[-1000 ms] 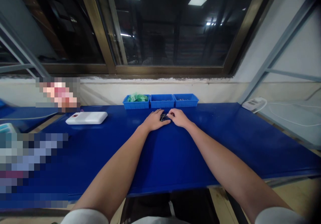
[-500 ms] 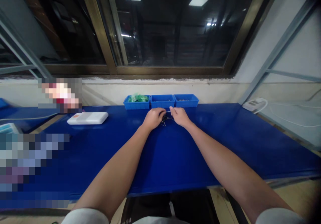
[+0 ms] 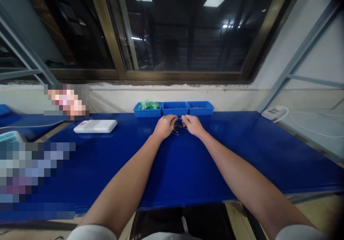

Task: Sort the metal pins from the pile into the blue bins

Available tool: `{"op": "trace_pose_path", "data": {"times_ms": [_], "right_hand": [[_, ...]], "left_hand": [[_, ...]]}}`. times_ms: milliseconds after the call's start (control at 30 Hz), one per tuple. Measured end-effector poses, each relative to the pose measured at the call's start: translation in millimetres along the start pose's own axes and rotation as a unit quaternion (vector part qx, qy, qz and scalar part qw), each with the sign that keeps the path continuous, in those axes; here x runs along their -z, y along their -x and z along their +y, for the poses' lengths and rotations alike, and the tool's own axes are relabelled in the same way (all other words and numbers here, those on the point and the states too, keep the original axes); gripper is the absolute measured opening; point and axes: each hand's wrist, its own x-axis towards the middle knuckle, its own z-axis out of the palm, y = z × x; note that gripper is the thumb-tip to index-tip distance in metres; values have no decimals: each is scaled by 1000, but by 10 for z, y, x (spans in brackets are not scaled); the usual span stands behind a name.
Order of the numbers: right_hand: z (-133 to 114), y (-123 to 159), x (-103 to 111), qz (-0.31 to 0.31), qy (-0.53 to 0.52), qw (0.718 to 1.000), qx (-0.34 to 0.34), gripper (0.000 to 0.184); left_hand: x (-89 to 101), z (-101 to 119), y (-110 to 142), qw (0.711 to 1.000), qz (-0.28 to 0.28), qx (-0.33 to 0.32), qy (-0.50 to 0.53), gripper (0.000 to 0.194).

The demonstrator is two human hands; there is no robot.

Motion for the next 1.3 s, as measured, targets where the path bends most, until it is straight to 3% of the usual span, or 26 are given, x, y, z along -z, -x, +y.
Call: {"op": "trace_pose_path", "data": {"times_ms": [200,533,700,867,1167,1300], "right_hand": [[36,-28,-49,32,-115,993,-7,27],[79,-53,-2,53,-231,970,-43,33],[153,-117,26,143,-141,978,-52,30],[229,-173,62,203,-73,973,-83,30],[372,-237,156,162,-14,985,-64,59],[445,-235,176,143,42,983,-106,75]], "left_hand": [[36,17,-15,999,-24,19,-25,24],[-11,-10,0,998,-11,55,2,30],[-62,-69,15,996,6,84,-8,36],[-85,-100,32,996,-15,87,-34,33],[-45,-60,41,992,-65,90,-57,33],[-41,-48,41,992,-79,90,-51,34]]}}
